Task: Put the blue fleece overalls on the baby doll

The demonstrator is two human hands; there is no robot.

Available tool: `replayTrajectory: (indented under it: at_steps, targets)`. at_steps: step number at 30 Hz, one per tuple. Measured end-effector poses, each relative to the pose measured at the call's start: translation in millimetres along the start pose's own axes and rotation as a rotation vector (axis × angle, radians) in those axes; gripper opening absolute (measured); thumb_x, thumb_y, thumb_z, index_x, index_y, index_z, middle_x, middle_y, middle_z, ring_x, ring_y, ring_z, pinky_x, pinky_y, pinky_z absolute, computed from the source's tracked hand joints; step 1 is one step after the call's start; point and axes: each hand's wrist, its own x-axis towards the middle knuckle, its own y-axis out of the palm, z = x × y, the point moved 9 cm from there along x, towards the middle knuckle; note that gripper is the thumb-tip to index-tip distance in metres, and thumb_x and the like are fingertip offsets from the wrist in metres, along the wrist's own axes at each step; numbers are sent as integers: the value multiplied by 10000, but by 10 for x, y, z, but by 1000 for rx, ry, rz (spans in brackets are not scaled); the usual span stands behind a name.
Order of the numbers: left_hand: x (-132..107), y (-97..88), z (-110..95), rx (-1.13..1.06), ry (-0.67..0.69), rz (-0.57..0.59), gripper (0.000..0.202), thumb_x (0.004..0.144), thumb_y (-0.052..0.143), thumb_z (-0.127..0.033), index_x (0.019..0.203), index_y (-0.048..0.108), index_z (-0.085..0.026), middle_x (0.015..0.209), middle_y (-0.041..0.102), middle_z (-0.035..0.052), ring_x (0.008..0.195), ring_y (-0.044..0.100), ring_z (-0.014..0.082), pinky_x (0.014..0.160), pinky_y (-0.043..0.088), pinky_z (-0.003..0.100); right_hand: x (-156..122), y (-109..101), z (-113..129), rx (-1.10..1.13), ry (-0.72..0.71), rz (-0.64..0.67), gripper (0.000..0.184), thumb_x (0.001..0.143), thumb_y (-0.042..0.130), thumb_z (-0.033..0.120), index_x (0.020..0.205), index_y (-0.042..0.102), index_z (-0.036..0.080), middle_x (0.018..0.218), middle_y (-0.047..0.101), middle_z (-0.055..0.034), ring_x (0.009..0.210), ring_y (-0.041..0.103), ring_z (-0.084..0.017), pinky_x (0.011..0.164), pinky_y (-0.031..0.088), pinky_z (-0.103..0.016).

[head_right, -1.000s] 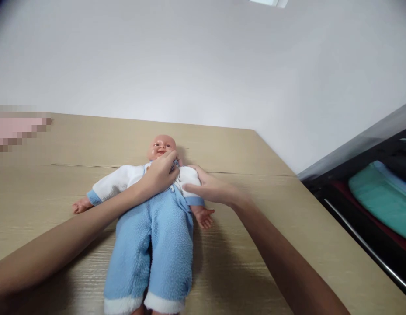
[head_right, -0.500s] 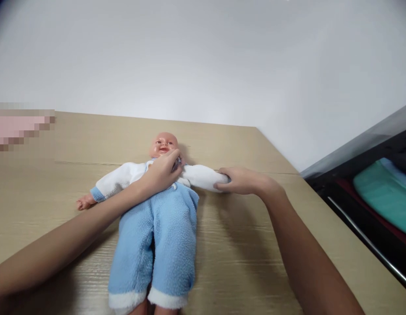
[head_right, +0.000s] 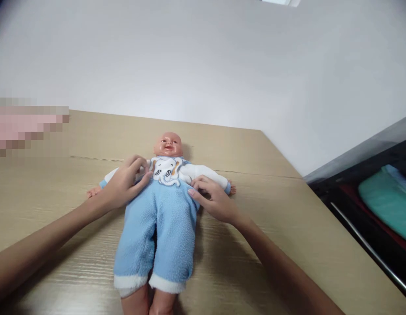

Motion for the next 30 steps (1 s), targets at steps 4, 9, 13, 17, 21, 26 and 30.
replayTrajectory:
  at_steps: [4,9,13,17,21,26,30]
  targets:
    - [-247,-3,329,58,-92,25,288,1170,453,-470,1057,583,-239,1020,655,65,958,627,287,904,486,451,7,44,-304,299,138,-102,453,1068,654,684,887,604,272,864,586,-12,842,573,-246,829,527,-396]
    - [-286,61,351,82,-90,57,351,1147,448,-510,969,580,-238,930,636,57,915,600,295,926,461,484,-5,157,-485,422,261,-175,446,971,708,740,1025,617,307,949,662,-40,937,659,-295,841,572,-410]
    - [-245,66,390,-112,-202,157,404,1146,495,-604,1009,602,-239,973,673,32,943,611,269,930,456,449,-15,186,-543,569,315,-233,504,932,670,643,1313,606,318,1179,776,-91,1185,731,-368,979,626,-490]
    - [-245,99,455,-301,-324,327,430,1119,533,-679,1111,653,-266,1002,674,6,963,610,255,883,470,399,2,103,-583,517,269,-319,460,929,693,571,1291,606,301,1243,766,-96,1235,724,-363,1064,605,-507]
    - [-234,85,467,-241,-293,294,439,1137,488,-668,1056,636,-262,893,640,-9,864,592,242,822,454,385,5,104,-596,369,205,-340,376,901,820,543,1114,643,290,1137,695,-73,1175,674,-333,1076,555,-459]
    - [-289,139,450,123,-130,124,309,1180,374,-450,1070,566,-234,933,729,61,884,647,292,936,459,470,-97,23,-389,-150,49,-432,190,1068,640,431,1195,631,291,1126,692,-93,1010,659,-317,989,553,-490]
    - [-317,231,454,301,-58,122,302,1185,331,-368,1185,585,-206,985,781,118,924,715,336,963,461,497,-96,34,-261,-326,-31,-327,73,1043,591,280,1100,637,277,1133,704,-121,1094,689,-356,1018,552,-522]
